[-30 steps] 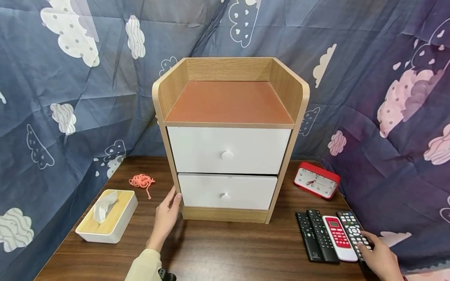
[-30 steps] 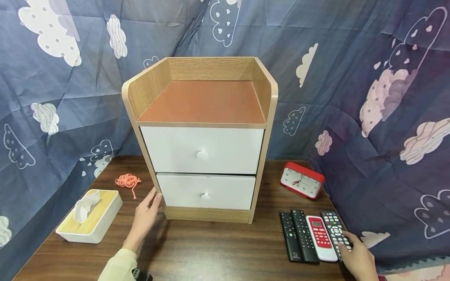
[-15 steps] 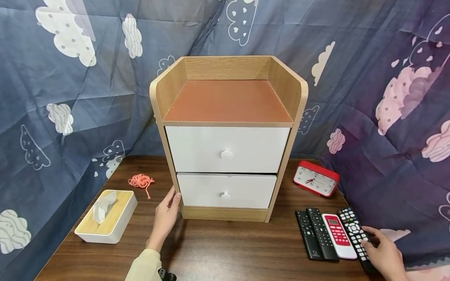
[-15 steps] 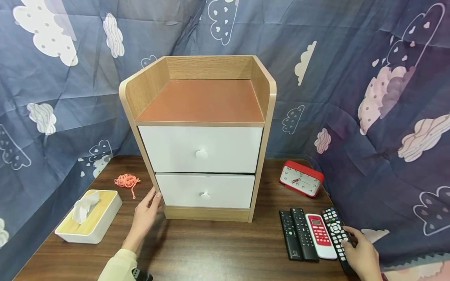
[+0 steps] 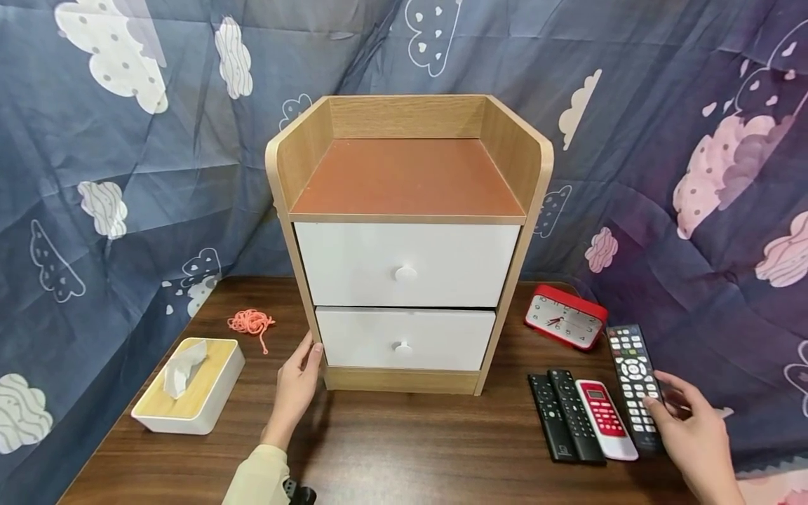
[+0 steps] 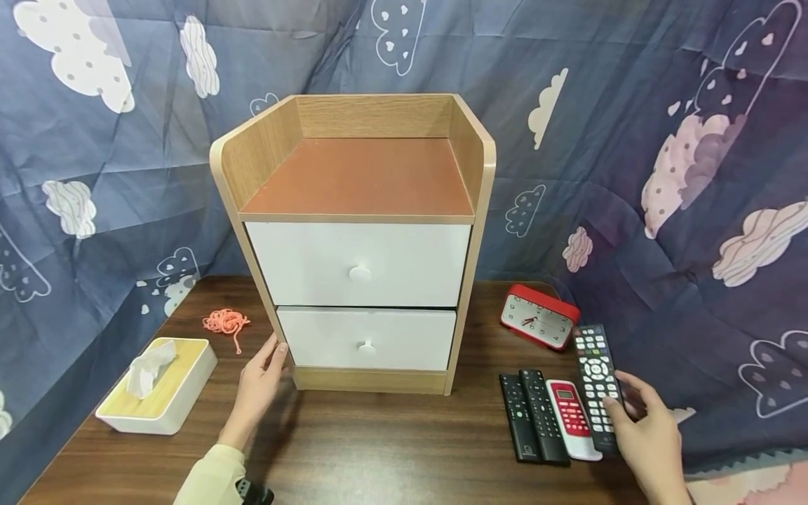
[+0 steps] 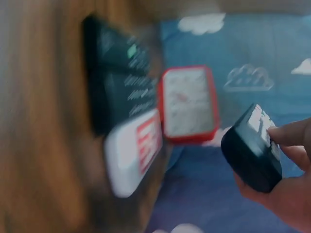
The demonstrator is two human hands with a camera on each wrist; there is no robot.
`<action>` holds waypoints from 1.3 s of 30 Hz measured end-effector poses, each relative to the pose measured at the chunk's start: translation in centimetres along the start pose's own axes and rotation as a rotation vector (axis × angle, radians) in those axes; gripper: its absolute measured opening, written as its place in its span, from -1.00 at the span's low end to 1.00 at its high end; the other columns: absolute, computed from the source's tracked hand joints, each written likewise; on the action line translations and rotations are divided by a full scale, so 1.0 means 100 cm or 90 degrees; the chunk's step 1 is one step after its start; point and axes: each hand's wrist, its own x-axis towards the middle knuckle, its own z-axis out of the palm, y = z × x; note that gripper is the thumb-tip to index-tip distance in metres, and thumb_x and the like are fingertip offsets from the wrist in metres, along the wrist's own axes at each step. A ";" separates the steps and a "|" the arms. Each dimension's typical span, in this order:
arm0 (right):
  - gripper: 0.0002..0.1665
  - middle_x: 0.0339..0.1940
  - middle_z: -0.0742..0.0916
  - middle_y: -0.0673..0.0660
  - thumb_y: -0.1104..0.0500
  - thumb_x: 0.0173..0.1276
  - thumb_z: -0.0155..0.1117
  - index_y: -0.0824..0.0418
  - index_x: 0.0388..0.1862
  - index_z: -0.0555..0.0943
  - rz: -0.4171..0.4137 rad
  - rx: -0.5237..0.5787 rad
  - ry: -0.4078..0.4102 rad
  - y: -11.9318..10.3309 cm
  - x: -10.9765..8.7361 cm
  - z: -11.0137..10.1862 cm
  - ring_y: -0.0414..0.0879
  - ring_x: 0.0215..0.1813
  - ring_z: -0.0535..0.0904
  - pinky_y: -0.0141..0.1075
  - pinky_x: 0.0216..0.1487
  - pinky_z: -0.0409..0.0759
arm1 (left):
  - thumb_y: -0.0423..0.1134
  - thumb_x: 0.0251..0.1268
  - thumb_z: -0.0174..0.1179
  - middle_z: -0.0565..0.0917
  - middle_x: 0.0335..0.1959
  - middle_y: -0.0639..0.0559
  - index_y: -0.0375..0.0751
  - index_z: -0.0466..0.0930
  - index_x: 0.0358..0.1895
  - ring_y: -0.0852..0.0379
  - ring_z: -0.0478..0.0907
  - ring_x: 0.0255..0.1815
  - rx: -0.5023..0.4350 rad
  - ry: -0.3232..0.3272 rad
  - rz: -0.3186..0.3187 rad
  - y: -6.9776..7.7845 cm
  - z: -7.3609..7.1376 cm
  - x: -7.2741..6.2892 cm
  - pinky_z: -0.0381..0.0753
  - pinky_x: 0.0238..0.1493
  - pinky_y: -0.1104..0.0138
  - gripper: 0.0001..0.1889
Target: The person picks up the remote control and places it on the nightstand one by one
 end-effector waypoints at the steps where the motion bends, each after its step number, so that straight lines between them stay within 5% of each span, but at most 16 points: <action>1: -0.43 -0.14 0.67 0.17 0.30 0.32 0.34 0.27 0.32 0.51 0.003 0.029 0.003 -0.008 -0.001 0.000 -0.67 -0.29 0.29 -0.76 -0.37 0.32 | 0.05 0.56 -0.02 0.42 0.39 -0.23 -0.16 0.29 0.49 -0.19 0.50 0.28 0.000 0.001 0.001 0.000 0.000 0.000 0.47 0.27 -0.06 -0.42; 4: -0.39 -0.18 0.55 -0.20 0.31 0.33 0.34 0.20 0.36 0.49 -0.003 0.112 -0.009 -0.032 -0.006 -0.001 -0.61 -0.21 0.41 -0.76 -0.27 0.41 | 0.04 0.56 -0.02 0.43 0.39 -0.24 -0.18 0.30 0.48 -0.19 0.50 0.28 0.001 0.003 0.003 0.000 0.000 0.000 0.47 0.26 -0.06 -0.42; 7: -0.37 -0.16 0.52 -0.31 0.30 0.33 0.35 0.13 0.38 0.49 -0.019 0.170 -0.028 -0.058 -0.009 -0.006 -0.58 -0.18 0.49 -0.73 -0.24 0.47 | 0.04 0.56 -0.02 0.42 0.40 -0.23 -0.18 0.30 0.48 -0.19 0.49 0.29 0.001 0.004 0.006 0.000 0.000 0.000 0.46 0.27 -0.06 -0.42; 20: -0.37 -0.06 0.65 0.16 0.59 0.18 0.32 0.38 0.27 0.52 -0.109 0.561 -0.063 -0.187 -0.041 -0.021 -0.17 -0.14 0.64 -0.53 -0.23 0.63 | 0.04 0.56 -0.02 0.41 0.41 -0.21 -0.16 0.31 0.48 -0.20 0.45 0.33 0.009 0.010 0.003 0.000 -0.001 -0.001 0.43 0.30 -0.07 -0.43; 31: -0.47 -0.08 0.72 0.20 0.50 0.21 0.37 0.34 0.20 0.58 -0.296 0.611 -0.170 -0.282 -0.044 -0.007 -0.09 -0.15 0.68 -0.45 -0.21 0.66 | 0.01 0.56 -0.01 0.41 0.41 -0.20 -0.18 0.31 0.47 -0.17 0.43 0.35 0.011 0.010 0.018 0.002 -0.001 0.000 0.42 0.31 -0.04 -0.44; 39: -0.60 -0.16 0.71 0.14 0.26 0.27 0.43 0.26 0.09 0.63 -0.314 0.537 -0.189 -0.355 -0.023 0.023 -0.07 -0.19 0.65 -0.42 -0.15 0.62 | -0.01 0.56 0.01 0.44 0.37 -0.23 -0.22 0.33 0.46 -0.18 0.48 0.31 0.006 0.016 0.023 0.002 0.000 0.000 0.44 0.30 -0.04 -0.45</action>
